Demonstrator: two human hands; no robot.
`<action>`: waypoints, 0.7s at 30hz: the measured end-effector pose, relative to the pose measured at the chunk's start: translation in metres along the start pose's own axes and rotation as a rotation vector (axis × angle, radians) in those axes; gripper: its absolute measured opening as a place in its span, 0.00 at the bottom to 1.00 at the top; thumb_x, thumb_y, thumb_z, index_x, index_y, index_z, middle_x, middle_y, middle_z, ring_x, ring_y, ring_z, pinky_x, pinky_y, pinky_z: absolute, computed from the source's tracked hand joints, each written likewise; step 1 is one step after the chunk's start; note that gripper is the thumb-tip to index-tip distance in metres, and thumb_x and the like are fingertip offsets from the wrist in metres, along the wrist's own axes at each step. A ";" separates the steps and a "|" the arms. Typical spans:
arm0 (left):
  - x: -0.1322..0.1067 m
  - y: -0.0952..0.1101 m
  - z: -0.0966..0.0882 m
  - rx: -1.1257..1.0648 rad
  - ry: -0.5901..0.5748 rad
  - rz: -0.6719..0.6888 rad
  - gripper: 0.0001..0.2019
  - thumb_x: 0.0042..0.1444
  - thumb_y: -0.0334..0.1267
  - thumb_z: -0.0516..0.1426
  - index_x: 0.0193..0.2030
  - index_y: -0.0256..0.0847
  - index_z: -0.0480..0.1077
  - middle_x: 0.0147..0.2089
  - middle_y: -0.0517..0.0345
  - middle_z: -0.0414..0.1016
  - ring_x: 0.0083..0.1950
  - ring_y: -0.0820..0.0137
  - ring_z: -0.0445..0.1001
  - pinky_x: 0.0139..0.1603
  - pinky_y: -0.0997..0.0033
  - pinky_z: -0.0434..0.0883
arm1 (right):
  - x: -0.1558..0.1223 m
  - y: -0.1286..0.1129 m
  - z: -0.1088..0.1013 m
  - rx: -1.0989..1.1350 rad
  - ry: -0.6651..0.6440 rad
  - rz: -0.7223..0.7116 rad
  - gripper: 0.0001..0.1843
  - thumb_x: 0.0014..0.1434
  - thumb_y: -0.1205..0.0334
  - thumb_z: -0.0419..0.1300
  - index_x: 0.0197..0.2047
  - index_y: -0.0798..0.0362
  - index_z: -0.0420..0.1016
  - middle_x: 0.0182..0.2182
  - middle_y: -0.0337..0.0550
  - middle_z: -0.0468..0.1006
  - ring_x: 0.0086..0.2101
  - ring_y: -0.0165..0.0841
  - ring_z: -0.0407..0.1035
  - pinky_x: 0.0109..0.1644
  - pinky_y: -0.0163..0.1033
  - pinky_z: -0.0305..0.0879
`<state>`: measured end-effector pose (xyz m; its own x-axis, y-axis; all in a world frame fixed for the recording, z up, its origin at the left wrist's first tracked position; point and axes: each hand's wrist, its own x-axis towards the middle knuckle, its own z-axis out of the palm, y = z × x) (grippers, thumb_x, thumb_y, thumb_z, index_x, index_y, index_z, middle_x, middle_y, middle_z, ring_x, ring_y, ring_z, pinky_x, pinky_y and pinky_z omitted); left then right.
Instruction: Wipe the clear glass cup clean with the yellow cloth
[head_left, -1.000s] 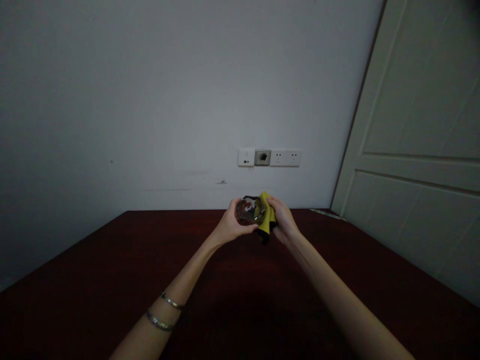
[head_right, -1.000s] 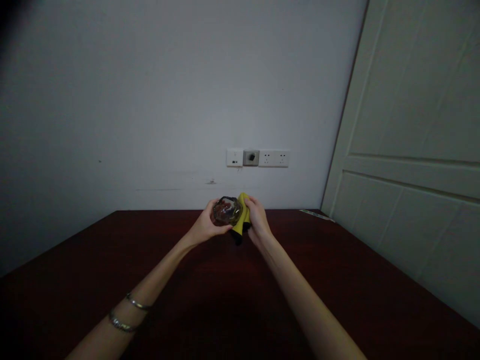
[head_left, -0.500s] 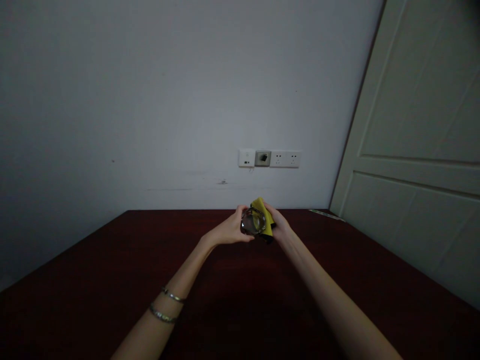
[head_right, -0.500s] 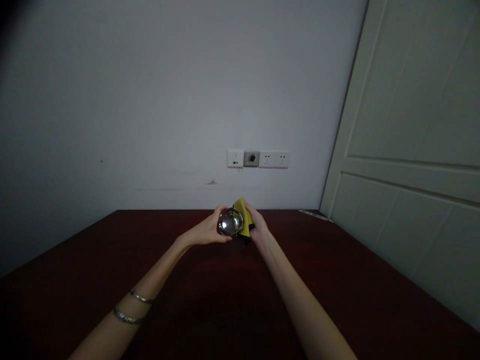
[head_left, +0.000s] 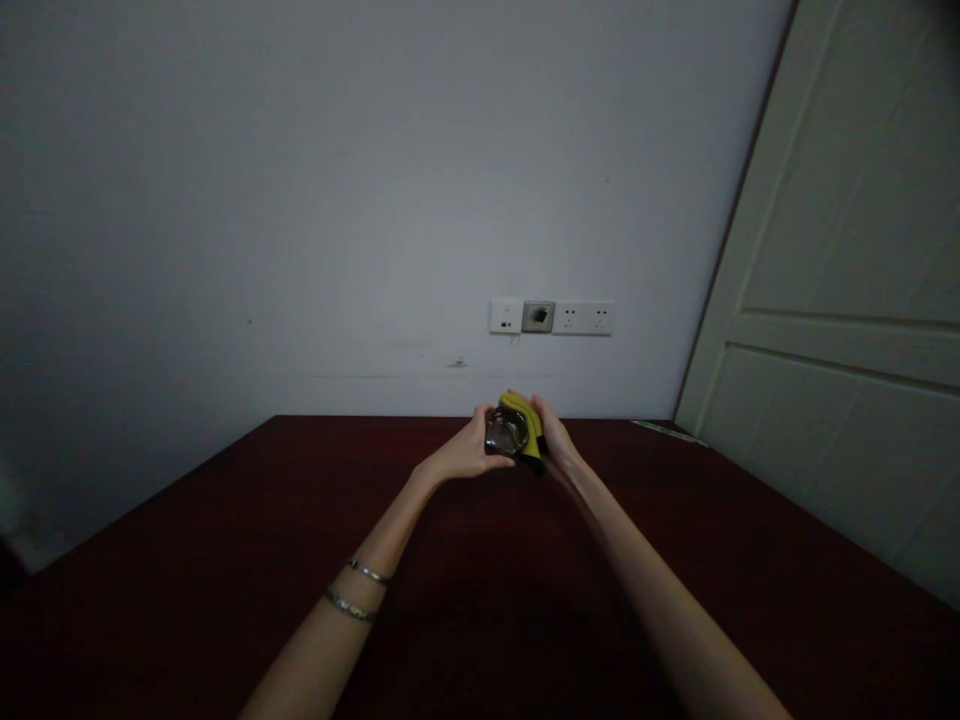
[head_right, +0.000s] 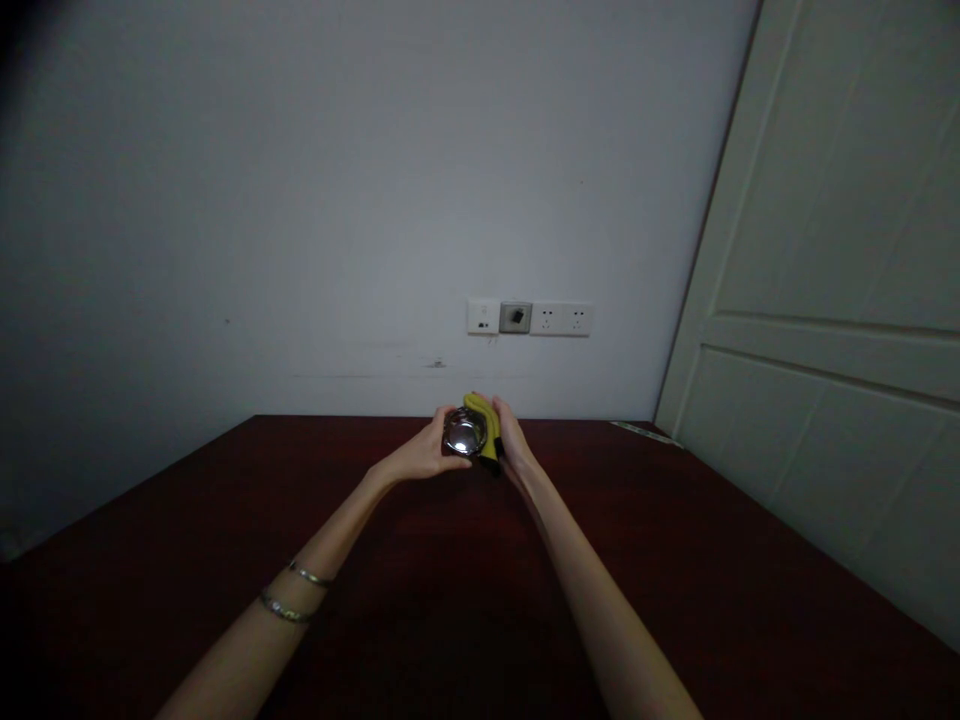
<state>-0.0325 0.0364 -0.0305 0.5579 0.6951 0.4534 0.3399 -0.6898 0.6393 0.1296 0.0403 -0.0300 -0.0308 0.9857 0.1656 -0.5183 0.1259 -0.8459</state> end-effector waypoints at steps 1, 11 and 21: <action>0.000 -0.001 0.000 0.003 0.003 -0.001 0.42 0.41 0.42 0.66 0.58 0.34 0.48 0.57 0.34 0.63 0.58 0.53 0.65 0.59 0.49 0.62 | 0.000 0.000 0.002 -0.011 -0.002 -0.014 0.18 0.62 0.55 0.48 0.44 0.50 0.76 0.39 0.38 0.82 0.39 0.32 0.75 0.48 0.36 0.68; 0.002 -0.012 0.001 -0.128 -0.023 0.000 0.40 0.41 0.42 0.66 0.57 0.35 0.50 0.57 0.37 0.64 0.58 0.54 0.67 0.58 0.49 0.63 | -0.001 0.002 0.003 -0.082 0.033 -0.109 0.18 0.56 0.47 0.55 0.37 0.50 0.79 0.42 0.42 0.81 0.52 0.40 0.69 0.59 0.44 0.60; -0.001 -0.013 0.002 -0.141 -0.042 -0.019 0.41 0.42 0.39 0.66 0.59 0.35 0.49 0.56 0.36 0.65 0.58 0.55 0.67 0.59 0.49 0.62 | 0.002 0.018 0.002 -0.019 0.095 -0.141 0.20 0.53 0.47 0.55 0.38 0.53 0.78 0.37 0.43 0.82 0.42 0.39 0.74 0.52 0.43 0.66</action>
<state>-0.0361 0.0445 -0.0403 0.5845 0.6964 0.4164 0.2421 -0.6395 0.7297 0.1183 0.0445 -0.0433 0.1229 0.9642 0.2352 -0.4953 0.2649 -0.8273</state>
